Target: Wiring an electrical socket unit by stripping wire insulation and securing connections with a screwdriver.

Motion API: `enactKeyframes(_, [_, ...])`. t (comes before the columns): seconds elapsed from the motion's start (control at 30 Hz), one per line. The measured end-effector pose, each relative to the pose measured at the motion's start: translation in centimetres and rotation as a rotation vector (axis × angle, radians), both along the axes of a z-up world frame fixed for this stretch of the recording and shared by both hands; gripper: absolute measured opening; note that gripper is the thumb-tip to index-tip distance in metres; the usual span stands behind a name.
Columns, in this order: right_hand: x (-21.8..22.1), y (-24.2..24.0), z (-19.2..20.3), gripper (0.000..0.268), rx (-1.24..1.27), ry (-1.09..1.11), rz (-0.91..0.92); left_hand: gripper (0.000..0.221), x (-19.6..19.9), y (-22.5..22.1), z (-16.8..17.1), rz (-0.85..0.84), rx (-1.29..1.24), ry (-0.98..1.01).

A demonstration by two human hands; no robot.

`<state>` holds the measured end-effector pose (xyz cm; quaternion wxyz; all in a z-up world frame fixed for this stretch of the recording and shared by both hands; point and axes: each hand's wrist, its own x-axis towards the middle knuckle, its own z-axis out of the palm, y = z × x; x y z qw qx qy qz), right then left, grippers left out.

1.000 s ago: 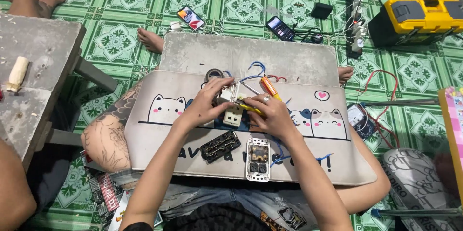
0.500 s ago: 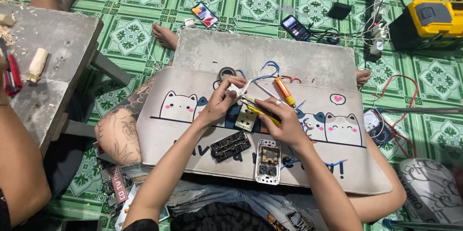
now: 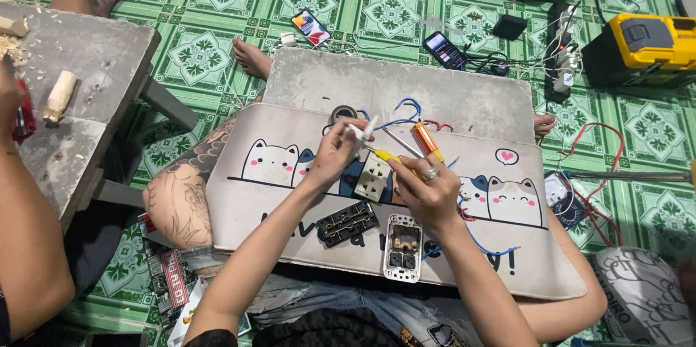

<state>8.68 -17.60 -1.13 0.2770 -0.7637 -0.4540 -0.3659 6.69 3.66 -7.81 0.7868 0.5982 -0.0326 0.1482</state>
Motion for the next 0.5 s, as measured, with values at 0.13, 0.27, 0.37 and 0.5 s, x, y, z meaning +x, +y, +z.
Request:
enactKeyframes(0.13, [1.5,-1.6,-0.6,0.031,0.072,-0.035,-0.029,0.043,-0.7,0.6,2.5,0.204,-0.285,0.195])
enactKeyframes(0.27, [2.7,-2.7,-1.6,0.034,-0.138,0.133,-0.18,0.053,-1.7,1.5,4.2,0.091,-0.629,0.272])
enactKeyframes(0.37, [2.1,-2.0,-0.4,0.037,-0.138,0.197,-0.153,0.057,-1.9,1.2,3.8,0.009,-0.647,0.301])
enactKeyframes(0.5, [-0.1,-0.7,2.3,0.079,-0.029,0.621,0.165,0.054,-0.7,1.1,-1.6,-0.188,-0.545,0.182])
